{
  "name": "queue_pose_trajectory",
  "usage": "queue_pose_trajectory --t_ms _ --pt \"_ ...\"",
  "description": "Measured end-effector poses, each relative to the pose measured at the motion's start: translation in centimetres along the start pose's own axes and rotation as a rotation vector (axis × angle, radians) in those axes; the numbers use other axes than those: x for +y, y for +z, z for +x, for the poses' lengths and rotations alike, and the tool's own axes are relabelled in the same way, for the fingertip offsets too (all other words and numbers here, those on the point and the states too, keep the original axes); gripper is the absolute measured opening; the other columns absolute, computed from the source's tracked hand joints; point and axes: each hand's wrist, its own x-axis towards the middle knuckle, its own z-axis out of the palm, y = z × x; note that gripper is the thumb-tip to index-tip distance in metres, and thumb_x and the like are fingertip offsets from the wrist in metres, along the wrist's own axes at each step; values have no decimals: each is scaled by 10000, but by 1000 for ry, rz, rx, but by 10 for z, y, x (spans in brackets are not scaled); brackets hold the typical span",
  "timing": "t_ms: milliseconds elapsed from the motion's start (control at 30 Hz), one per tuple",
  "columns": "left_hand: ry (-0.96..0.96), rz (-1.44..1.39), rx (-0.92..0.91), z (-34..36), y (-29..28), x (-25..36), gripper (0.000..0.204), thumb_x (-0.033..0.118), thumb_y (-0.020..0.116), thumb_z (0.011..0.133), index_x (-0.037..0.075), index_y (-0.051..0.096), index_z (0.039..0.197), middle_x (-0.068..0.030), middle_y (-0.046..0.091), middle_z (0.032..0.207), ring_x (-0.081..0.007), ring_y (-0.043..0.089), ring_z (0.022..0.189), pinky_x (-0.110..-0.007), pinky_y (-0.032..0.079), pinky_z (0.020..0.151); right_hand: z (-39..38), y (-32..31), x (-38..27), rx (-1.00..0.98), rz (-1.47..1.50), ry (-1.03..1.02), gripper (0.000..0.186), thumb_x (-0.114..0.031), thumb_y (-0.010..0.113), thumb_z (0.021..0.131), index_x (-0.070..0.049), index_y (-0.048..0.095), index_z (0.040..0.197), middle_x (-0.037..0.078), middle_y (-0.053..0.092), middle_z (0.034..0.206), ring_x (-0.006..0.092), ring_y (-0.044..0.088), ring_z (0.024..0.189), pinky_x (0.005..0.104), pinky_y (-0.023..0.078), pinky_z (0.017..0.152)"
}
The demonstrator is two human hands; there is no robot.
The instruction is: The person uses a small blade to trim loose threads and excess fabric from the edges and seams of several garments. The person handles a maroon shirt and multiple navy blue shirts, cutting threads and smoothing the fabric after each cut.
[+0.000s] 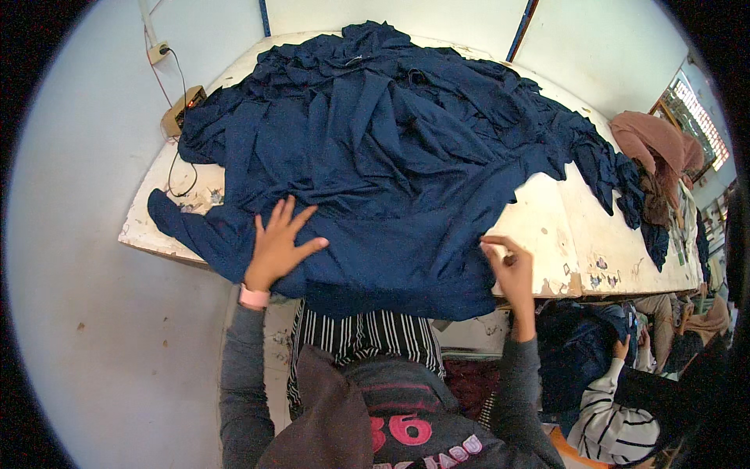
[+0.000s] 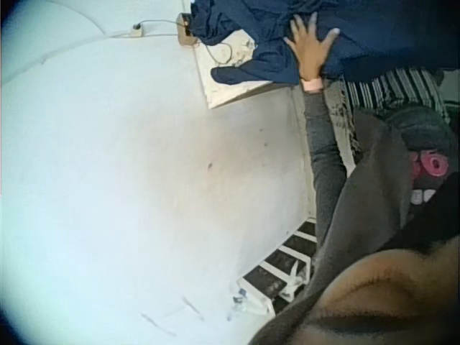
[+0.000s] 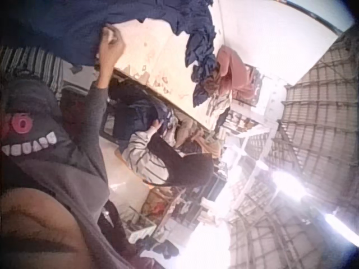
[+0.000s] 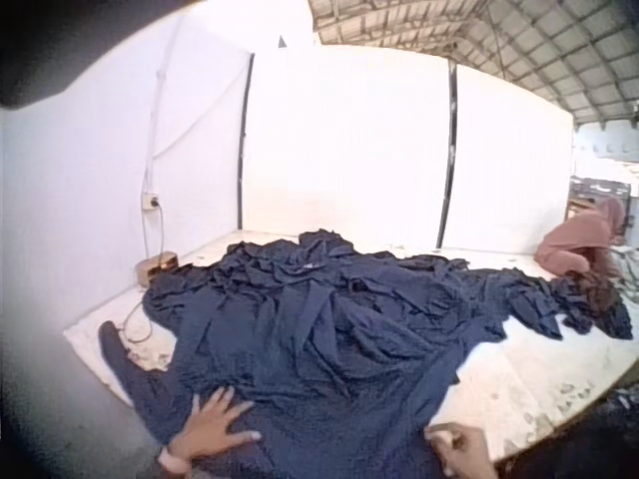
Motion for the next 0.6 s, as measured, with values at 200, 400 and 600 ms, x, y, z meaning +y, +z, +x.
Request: queue_pose_trajectory --t_ms 200,400,600 --pt "-29 -101 -133 45 -26 -121 745 666 619 901 304 483 1538 -143 242 1694 -346 176 1574 -686 23 1205 -16 46 15 -40 133 -187 238 -47 711 891 -34 747 1126 128 751 1154 260 742 1033 330 550 885" --pt "100 72 501 51 -77 -61 380 292 769 905 115 675 1228 -106 682 1230 -303 675 1053 -387 525 870 -5 34 20 65 260 -76 268 -70 694 939 -24 696 1203 68 734 984 117 642 820 258 494 715" --pt "-306 -689 19 -100 -57 53 336 266 712 970 31 667 734 -15 521 554 -87 495 591 -271 400 576 21 15 19 185 797 401 677 -332 720 964 -9 386 1456 109 717 990 3 327 439 192 253 398"
